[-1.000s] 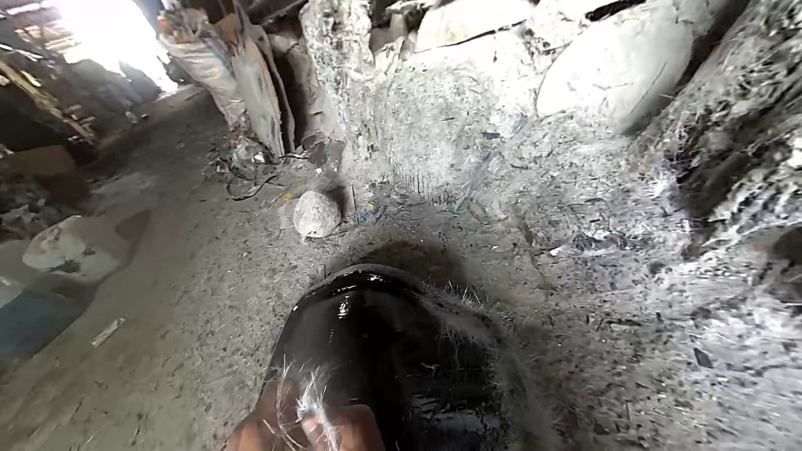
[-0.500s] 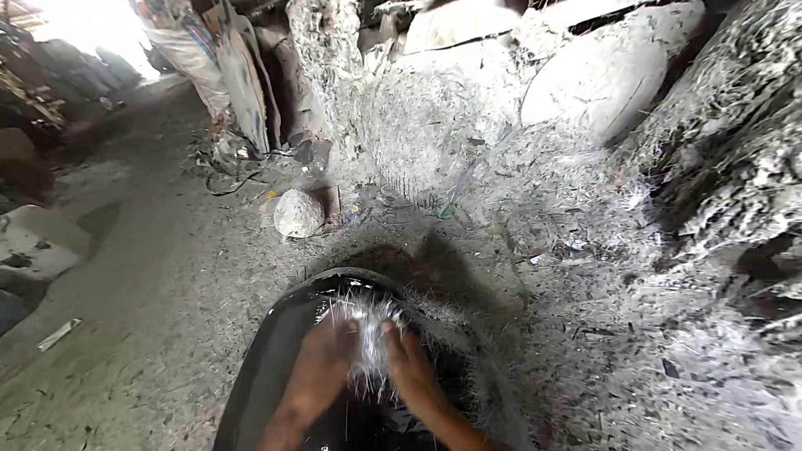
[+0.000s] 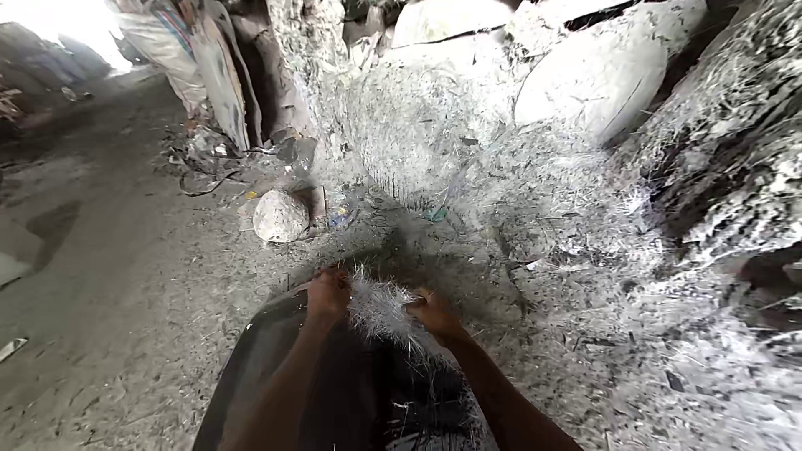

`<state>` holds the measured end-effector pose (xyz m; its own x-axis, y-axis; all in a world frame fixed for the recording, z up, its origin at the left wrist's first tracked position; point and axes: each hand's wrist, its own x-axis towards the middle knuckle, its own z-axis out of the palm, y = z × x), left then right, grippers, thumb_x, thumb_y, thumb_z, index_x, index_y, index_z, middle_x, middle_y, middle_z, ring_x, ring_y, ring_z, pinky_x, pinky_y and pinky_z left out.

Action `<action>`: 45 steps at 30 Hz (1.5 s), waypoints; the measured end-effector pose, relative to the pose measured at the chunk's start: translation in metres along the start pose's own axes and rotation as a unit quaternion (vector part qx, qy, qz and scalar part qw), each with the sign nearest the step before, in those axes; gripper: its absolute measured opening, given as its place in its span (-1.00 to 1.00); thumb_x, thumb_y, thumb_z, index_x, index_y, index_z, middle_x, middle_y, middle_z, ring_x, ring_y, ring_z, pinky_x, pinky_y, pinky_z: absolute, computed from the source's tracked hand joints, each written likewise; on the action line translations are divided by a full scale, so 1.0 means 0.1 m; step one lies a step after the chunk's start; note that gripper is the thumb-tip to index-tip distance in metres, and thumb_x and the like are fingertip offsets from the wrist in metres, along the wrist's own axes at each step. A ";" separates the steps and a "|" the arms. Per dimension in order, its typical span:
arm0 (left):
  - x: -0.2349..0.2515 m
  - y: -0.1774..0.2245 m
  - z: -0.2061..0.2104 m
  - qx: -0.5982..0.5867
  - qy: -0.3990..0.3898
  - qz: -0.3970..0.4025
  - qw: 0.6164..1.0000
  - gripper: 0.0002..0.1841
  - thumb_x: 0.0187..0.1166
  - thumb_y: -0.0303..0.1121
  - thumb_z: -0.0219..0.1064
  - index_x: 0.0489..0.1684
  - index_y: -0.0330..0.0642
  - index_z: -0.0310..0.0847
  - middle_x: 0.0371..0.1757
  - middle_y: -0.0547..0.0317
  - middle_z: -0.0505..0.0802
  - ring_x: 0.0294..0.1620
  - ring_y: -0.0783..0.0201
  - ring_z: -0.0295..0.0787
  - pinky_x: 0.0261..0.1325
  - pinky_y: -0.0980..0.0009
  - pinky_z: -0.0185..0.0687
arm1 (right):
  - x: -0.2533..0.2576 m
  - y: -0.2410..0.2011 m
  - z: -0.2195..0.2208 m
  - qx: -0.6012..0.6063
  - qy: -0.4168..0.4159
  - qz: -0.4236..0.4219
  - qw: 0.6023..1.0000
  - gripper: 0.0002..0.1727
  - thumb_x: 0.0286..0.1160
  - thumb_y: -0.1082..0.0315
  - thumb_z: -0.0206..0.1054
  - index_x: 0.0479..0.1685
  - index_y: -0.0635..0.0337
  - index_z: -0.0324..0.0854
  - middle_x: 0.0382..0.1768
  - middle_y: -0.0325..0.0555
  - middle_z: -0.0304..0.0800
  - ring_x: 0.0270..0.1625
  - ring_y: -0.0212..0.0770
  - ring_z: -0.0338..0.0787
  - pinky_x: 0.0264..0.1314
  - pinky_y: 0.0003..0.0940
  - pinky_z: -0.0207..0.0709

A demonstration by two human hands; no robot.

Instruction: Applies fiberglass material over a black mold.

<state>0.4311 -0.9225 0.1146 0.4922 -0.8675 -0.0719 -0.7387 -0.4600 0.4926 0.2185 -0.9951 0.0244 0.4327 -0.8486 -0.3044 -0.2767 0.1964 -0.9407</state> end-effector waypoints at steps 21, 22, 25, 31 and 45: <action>-0.07 -0.07 0.26 0.119 0.142 0.117 0.976 -0.52 0.42 -0.49 0.41 0.39 -0.21 0.61 0.39 -0.21 0.70 0.34 -0.28 0.64 0.23 -0.33 0.49 | -0.03 0.13 0.55 -0.361 -0.076 -0.158 0.916 -0.40 0.49 0.61 0.10 0.52 -0.01 0.64 0.54 0.05 0.61 0.58 0.06 0.60 0.60 0.02 0.48; -0.10 -0.07 0.28 0.145 0.167 0.205 0.953 -0.58 0.35 -0.51 0.44 0.24 -0.22 0.71 0.29 -0.20 0.75 0.26 -0.25 0.69 0.17 -0.27 0.54 | -0.03 0.14 0.56 -0.361 -0.078 -0.157 0.916 -0.39 0.50 0.61 0.09 0.53 -0.01 0.63 0.55 0.04 0.61 0.61 0.05 0.57 0.64 0.00 0.44; -0.12 -0.02 0.26 0.248 -0.027 0.326 0.912 -0.77 0.42 -0.41 0.43 0.00 -0.02 0.84 0.06 0.07 0.86 0.21 -0.04 0.73 0.39 -0.21 0.38 | -0.02 0.14 0.56 -0.364 -0.083 -0.155 0.915 -0.40 0.54 0.60 0.06 0.53 -0.01 0.63 0.57 0.03 0.59 0.63 0.04 0.55 0.67 -0.03 0.40; 0.02 -0.11 0.30 0.334 -0.202 0.218 0.895 -0.70 0.69 -0.22 0.19 0.18 -0.06 0.77 0.31 0.04 0.78 0.43 -0.10 0.60 0.60 -0.39 0.07 | 0.03 0.18 0.49 -0.312 -0.094 -0.147 0.934 -0.44 0.51 0.59 0.12 0.50 0.06 0.64 0.48 0.07 0.65 0.52 0.02 0.64 0.60 -0.02 0.48; -0.12 -0.54 -0.43 0.203 -0.098 0.185 0.956 -0.66 0.71 -0.25 0.22 0.37 0.02 0.72 0.29 0.03 0.81 0.37 -0.04 0.70 0.67 -0.33 0.12 | 0.03 0.32 0.46 -0.318 -0.043 -0.195 0.927 -0.51 0.56 0.60 0.09 0.38 0.13 0.72 0.36 0.09 0.77 0.40 0.07 0.76 0.49 0.09 0.58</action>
<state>0.4847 -0.8795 0.1263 0.0954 -0.9857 -0.1386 -0.9834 -0.1149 0.1404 0.2505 -0.9683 -0.0132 0.6649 -0.7469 0.0035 -0.5236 -0.4695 -0.7109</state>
